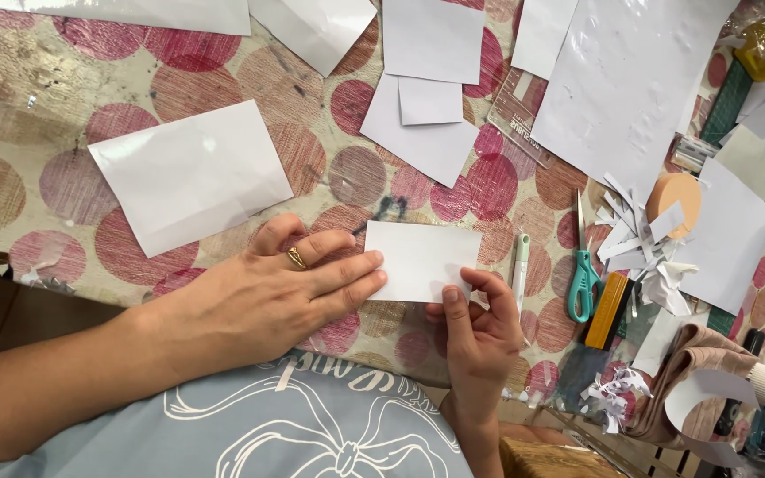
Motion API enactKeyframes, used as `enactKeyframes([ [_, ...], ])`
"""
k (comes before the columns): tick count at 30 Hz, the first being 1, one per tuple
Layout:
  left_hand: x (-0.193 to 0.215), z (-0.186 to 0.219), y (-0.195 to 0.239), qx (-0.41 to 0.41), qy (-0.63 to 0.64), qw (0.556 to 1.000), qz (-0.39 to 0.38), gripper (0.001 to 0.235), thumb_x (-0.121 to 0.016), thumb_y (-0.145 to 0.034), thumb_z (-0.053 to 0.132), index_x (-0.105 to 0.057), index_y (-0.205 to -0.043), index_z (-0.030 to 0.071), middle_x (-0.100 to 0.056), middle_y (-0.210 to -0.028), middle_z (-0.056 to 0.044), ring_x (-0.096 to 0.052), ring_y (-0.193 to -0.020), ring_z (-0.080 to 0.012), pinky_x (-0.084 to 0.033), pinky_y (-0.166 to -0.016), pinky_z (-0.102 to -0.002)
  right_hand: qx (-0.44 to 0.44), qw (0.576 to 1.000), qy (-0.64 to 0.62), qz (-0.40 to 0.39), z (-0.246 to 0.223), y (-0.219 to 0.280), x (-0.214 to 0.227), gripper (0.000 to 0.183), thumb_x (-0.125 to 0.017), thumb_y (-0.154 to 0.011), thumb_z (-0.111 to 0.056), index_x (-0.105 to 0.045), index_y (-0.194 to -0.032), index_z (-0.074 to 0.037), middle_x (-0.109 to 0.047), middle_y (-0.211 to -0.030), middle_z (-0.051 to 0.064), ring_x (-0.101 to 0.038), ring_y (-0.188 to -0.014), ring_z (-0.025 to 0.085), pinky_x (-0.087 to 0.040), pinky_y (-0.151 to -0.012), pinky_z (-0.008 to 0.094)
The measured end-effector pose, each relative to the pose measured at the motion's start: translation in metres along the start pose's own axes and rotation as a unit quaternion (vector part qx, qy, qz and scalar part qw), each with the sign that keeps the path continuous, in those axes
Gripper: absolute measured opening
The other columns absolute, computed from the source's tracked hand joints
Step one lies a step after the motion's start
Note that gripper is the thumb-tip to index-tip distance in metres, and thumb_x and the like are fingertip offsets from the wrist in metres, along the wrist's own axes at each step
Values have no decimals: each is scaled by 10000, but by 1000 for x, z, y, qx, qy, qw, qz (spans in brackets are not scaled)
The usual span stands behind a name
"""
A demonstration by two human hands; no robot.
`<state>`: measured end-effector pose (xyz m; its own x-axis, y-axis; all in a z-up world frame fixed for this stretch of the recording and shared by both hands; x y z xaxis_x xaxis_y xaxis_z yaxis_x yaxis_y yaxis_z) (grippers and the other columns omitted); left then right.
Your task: Weeding excess material from vinyl stickers and cutting them with scissors
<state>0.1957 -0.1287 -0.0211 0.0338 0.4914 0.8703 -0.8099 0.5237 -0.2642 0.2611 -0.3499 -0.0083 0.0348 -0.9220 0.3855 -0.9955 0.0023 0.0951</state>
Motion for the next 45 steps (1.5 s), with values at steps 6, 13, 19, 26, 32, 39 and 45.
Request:
enactKeyframes([
  [6,-28,-4,8,-8,33,999,11,568,-273,-1037,224,-300,-1580,59,-274,-1674,-116,-157,-1583,-216,-25,-1289,-390,-20,1000,2,-3,-3,0,-4,239,-701,-952,-72,-631,-1171,-8,-709,-961,96,-745,-689,151,-663,-678,243],
  [13,-51,-5,11,74,425,899,-71,577,-342,-1039,154,-210,-1595,75,-123,-1721,-72,-74,-1580,-140,65,-1240,-327,120,984,131,-16,-19,-5,11,197,-673,-999,-175,-663,-1131,-29,-609,-984,66,-596,-546,63,-538,-398,132],
  [19,-23,-1,7,-11,-10,1000,18,608,-308,-1006,236,-292,-1596,87,-288,-1680,-82,-220,-1564,-146,-81,-1278,-373,340,897,246,-138,-51,11,-27,489,-655,-1032,-59,-481,-1488,-42,-552,-1499,173,-544,-1423,330,-514,-1233,462],
  [26,-32,-5,10,-6,-1,1000,-11,602,-314,-1027,307,-287,-1582,76,-284,-1653,-117,-206,-1555,-209,-31,-1293,-393,292,754,517,-281,-18,7,-73,816,-32,-1061,-661,114,-1620,-86,165,-1722,92,133,-1612,206,51,-1363,432],
  [32,-21,0,-3,6,-5,1000,21,539,-405,-1019,311,-429,-1494,59,-402,-1591,-141,-378,-1447,-204,-135,-1252,-406,244,784,526,-224,-10,-10,-38,895,-179,-1010,-709,-88,-1659,-100,-73,-1747,127,-100,-1622,238,-58,-1314,425],
  [39,-6,7,-10,9,21,1000,11,528,-483,-1020,435,-562,-1442,128,-553,-1497,-121,-584,-1284,-277,-311,-1155,-443,188,877,340,-284,-62,-37,-16,711,-690,-953,-301,-403,-1554,-53,-391,-1629,171,-370,-1499,333,-385,-1170,521],
  [45,11,27,-19,-14,-23,998,63,512,-574,-967,423,-602,-1407,164,-616,-1395,-68,-507,-1314,-315,-178,-1115,-496,99,867,385,-302,-49,-74,-16,726,-828,-792,-356,-558,-1427,-127,-521,-1335,35,-607,-990,184,-508,-831,347],
])
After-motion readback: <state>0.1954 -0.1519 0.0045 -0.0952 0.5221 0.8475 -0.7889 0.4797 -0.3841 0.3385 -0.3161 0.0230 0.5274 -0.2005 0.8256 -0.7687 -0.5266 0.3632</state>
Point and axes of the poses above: each hand's wrist, its own y-axis away from the middle knuckle, its own x-axis out of the back of the hand, z = x × y, the point moved 8 cm from there along -y, towards the middle knuckle
